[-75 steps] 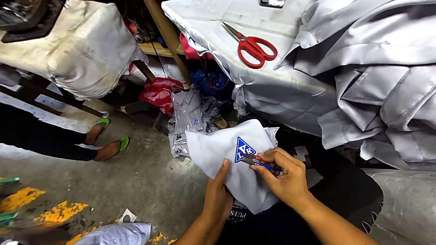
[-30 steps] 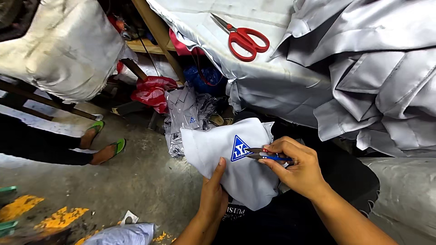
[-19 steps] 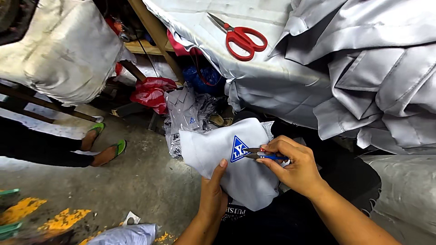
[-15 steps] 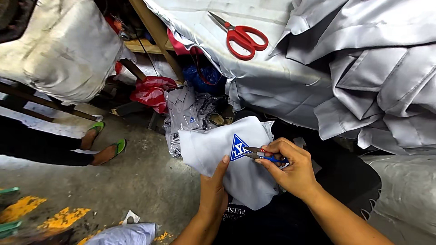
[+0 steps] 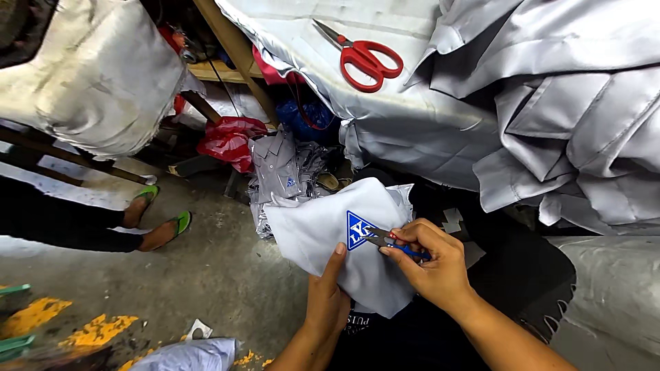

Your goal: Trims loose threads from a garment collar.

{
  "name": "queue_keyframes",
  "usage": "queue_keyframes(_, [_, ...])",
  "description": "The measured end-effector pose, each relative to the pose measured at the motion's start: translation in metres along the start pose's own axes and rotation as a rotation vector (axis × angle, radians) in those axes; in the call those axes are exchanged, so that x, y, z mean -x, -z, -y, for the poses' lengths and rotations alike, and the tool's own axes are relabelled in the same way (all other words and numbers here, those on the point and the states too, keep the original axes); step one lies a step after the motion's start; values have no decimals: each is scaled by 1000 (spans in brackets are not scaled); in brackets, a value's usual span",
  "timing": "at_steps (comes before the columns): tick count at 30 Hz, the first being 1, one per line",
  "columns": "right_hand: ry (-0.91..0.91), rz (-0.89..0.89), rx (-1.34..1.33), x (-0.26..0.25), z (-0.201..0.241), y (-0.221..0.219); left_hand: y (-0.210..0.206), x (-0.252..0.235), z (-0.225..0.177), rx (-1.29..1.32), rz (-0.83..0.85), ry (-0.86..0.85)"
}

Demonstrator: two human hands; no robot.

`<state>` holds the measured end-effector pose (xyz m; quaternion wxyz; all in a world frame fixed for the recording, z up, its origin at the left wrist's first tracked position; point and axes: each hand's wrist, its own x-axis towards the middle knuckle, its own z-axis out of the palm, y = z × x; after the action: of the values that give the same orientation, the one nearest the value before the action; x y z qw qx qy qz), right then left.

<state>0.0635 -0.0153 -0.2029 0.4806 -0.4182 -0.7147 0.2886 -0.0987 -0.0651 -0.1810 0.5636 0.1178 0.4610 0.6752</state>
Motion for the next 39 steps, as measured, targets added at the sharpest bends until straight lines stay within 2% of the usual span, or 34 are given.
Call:
queue_keyframes(8, [-1, -22, -21, 5, 1, -3, -1, 11, 4, 167, -9, 131])
queue_keyframes(15, [43, 25, -31, 6, 2, 6, 1, 24, 7, 180, -38, 131])
queue_keyframes(20, [-22, 109, -103, 7, 9, 18, 3, 31, 5, 173, -38, 96])
queue_keyframes(28, [102, 156, -21, 8, 14, 21, 3, 40, 6, 124, -21, 54])
queue_keyframes(39, [231, 268, 55, -2, 8, 15, 7, 47, 3, 109, -132, 38])
